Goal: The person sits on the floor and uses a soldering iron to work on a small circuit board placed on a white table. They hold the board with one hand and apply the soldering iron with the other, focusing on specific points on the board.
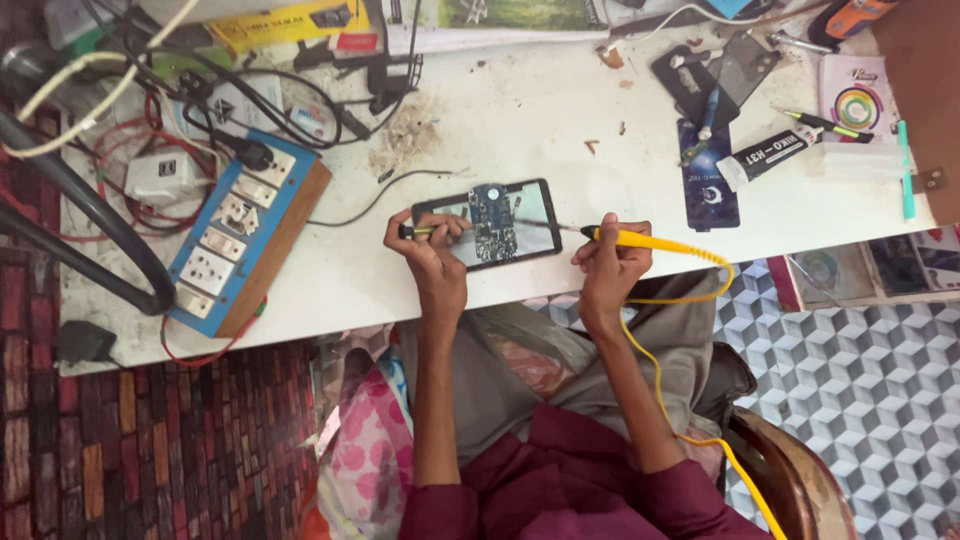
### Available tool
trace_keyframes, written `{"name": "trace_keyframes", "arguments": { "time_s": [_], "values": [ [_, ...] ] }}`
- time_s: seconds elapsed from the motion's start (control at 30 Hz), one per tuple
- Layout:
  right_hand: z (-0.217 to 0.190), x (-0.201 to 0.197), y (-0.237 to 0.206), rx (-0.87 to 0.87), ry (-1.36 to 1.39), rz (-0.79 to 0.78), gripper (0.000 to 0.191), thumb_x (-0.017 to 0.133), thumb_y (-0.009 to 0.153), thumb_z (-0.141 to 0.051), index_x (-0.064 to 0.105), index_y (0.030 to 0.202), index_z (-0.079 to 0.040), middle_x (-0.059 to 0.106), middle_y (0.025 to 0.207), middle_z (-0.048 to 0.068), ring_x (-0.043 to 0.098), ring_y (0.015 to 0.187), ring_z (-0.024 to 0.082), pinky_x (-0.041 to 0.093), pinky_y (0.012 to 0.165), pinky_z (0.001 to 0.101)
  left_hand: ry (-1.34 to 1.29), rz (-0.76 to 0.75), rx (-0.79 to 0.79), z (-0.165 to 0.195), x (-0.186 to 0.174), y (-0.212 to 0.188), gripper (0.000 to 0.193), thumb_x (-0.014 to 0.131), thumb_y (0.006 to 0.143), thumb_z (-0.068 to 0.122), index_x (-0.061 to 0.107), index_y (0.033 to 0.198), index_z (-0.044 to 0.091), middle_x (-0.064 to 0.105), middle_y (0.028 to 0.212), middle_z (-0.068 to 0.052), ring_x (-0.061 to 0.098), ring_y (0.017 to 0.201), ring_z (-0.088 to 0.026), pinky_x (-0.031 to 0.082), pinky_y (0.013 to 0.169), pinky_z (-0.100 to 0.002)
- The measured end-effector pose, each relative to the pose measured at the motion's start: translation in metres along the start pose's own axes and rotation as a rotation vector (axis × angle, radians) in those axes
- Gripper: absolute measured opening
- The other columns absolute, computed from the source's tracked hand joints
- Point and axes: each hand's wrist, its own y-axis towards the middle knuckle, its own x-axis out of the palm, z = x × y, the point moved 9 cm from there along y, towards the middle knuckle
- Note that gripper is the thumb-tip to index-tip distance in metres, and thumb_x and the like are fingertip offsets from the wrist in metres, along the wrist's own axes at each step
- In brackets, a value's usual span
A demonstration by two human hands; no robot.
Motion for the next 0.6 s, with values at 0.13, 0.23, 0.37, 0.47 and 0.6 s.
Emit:
{"name": "trace_keyframes", "arguments": {
  "time_s": [0.13, 0.23, 0.37, 0.47, 0.6],
  "values": [
    [0.0056, -0.0012, 0.0055, 0.025, -0.053, -0.001, 0.025, 0.058, 0.109, -0.017, 0.041, 0.094, -0.006, 0.049, 0.067, 0.003, 0.050, 0.046, 0.010, 0.041, 0.044, 0.0248, 0.064, 0.024, -0.032, -0.0020, -0.0020, 0.0016, 0.056, 0.028, 0.092, -0.026, 0.019, 0.137, 0.007, 0.054, 0.103, -0.015, 0.059, 0.094, -0.022, 0.047, 0.096, -0.034],
    [0.0051, -0.0011, 0.0015, 0.002, -0.077, -0.017, 0.024, 0.057, 0.110, -0.016, 0.040, 0.095, -0.006, 0.050, 0.068, 0.004, 0.052, 0.047, 0.011, 0.041, 0.043, 0.0244, 0.025, 0.011, -0.004, -0.0003, -0.0011, 0.0008, 0.057, 0.027, 0.092, -0.026, 0.019, 0.137, 0.007, 0.053, 0.104, -0.015, 0.058, 0.094, -0.021, 0.047, 0.100, -0.035],
    [0.0071, 0.0004, -0.0013, 0.025, -0.120, -0.072, 0.024, 0.056, 0.110, -0.015, 0.040, 0.095, -0.005, 0.052, 0.070, 0.004, 0.057, 0.049, 0.012, 0.042, 0.043, 0.0244, -0.001, 0.000, -0.001, -0.0018, -0.0014, 0.0003, 0.054, 0.029, 0.096, -0.027, 0.019, 0.137, 0.008, 0.053, 0.103, -0.015, 0.058, 0.094, -0.022, 0.048, 0.099, -0.035],
    [0.0065, 0.0017, -0.0001, 0.015, -0.098, -0.096, 0.023, 0.056, 0.109, -0.014, 0.040, 0.096, -0.005, 0.052, 0.071, 0.005, 0.058, 0.048, 0.012, 0.043, 0.043, 0.0247, 0.019, 0.006, -0.008, -0.0026, -0.0010, 0.0009, 0.056, 0.028, 0.093, -0.027, 0.019, 0.136, 0.007, 0.053, 0.103, -0.015, 0.059, 0.094, -0.022, 0.048, 0.100, -0.035],
    [0.0082, 0.0032, 0.0011, 0.028, -0.070, -0.094, 0.025, 0.056, 0.109, -0.014, 0.038, 0.095, -0.005, 0.051, 0.069, 0.005, 0.057, 0.047, 0.013, 0.042, 0.041, 0.0243, 0.001, 0.008, 0.011, 0.0010, 0.0005, 0.0017, 0.055, 0.028, 0.094, -0.027, 0.018, 0.136, 0.007, 0.052, 0.103, -0.015, 0.060, 0.094, -0.022, 0.050, 0.100, -0.035]
  ]
}}
